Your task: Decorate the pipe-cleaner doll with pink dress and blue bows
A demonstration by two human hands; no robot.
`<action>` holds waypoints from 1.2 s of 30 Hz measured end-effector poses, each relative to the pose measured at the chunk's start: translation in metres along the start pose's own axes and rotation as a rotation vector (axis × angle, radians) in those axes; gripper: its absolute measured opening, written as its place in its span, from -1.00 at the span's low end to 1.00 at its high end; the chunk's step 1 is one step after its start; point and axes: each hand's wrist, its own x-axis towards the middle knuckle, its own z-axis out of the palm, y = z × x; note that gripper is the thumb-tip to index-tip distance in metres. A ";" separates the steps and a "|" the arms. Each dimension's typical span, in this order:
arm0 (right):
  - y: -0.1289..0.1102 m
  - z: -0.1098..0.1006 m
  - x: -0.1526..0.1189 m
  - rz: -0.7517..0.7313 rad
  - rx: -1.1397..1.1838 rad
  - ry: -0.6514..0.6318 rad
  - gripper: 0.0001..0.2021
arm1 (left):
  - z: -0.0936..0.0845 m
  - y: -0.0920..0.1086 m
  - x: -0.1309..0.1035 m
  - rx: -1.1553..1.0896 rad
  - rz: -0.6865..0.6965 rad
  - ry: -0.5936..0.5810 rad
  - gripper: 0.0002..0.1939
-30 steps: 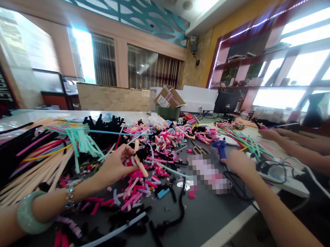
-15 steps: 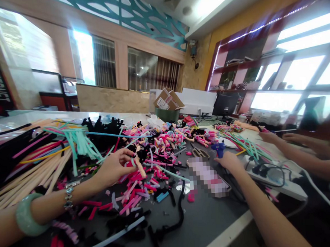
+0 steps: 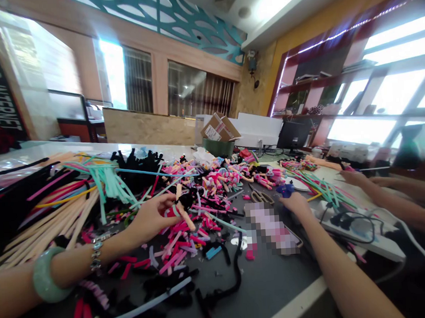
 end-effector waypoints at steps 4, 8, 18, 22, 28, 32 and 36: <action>-0.002 -0.002 -0.002 -0.013 0.166 0.051 -0.68 | 0.001 0.004 -0.001 0.069 0.017 -0.031 -0.61; -0.009 -0.013 -0.018 -0.039 0.383 0.168 -0.70 | 0.002 0.012 -0.005 0.203 0.062 -0.027 -0.68; -0.046 -0.027 -0.117 -0.312 1.057 0.198 -0.85 | 0.002 0.034 -0.017 0.421 0.183 -0.031 -0.81; -0.056 -0.019 -0.157 -0.427 1.185 0.030 -0.83 | 0.001 0.040 -0.021 0.463 0.202 -0.056 -0.81; -0.057 -0.004 -0.201 -0.636 1.196 -0.306 -0.82 | -0.010 0.038 -0.016 0.714 0.269 -0.046 -0.69; -0.054 0.004 -0.209 -0.677 1.035 -0.380 -0.75 | -0.019 0.042 -0.011 0.868 0.307 -0.011 -0.65; -0.053 0.007 -0.211 -0.710 0.934 -0.349 -0.69 | -0.019 0.045 -0.012 0.897 0.339 -0.016 -0.67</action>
